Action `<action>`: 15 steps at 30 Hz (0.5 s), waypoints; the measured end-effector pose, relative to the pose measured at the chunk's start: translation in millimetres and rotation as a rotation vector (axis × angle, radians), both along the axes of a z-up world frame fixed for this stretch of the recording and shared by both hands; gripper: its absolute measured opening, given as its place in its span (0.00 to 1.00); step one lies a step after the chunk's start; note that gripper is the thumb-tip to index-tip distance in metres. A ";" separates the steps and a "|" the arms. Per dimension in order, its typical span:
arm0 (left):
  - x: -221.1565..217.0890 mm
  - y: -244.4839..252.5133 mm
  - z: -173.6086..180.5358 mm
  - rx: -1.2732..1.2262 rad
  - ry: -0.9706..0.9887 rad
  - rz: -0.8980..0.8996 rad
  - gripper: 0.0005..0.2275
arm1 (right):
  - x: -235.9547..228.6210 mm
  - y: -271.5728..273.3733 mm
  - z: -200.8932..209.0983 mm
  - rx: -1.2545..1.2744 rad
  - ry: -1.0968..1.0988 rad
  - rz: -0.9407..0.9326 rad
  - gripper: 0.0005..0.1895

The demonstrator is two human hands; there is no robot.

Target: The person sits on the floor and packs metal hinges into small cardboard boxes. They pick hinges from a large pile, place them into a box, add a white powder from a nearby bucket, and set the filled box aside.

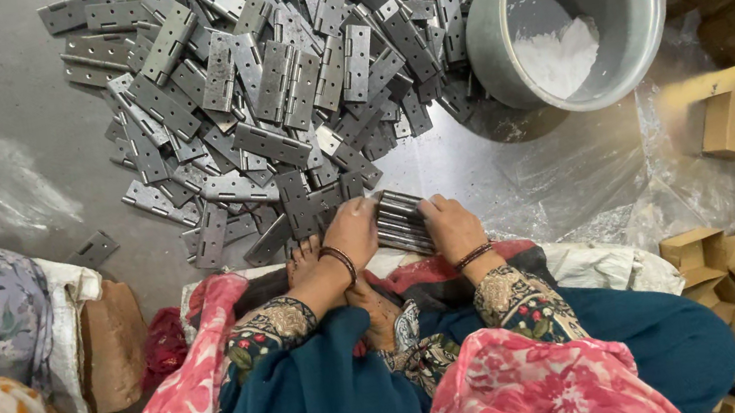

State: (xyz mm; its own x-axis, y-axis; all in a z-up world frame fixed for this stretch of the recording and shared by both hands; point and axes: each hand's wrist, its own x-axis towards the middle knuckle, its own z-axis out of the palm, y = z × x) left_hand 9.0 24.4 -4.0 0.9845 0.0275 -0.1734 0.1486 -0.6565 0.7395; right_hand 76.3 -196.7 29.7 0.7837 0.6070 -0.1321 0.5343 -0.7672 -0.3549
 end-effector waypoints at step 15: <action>73.7 -0.1 -20.7 0.074 0.391 0.030 0.18 | 46.1 -45.7 -54.3 0.033 0.582 -0.526 0.29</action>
State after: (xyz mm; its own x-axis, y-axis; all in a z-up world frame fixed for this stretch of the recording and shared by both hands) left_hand 82.7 24.2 -24.7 0.8433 0.0815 -0.5312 0.4293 -0.6969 0.5745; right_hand 122.4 -242.4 -24.7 0.7797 0.1865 -0.5977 -0.1747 -0.8519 -0.4938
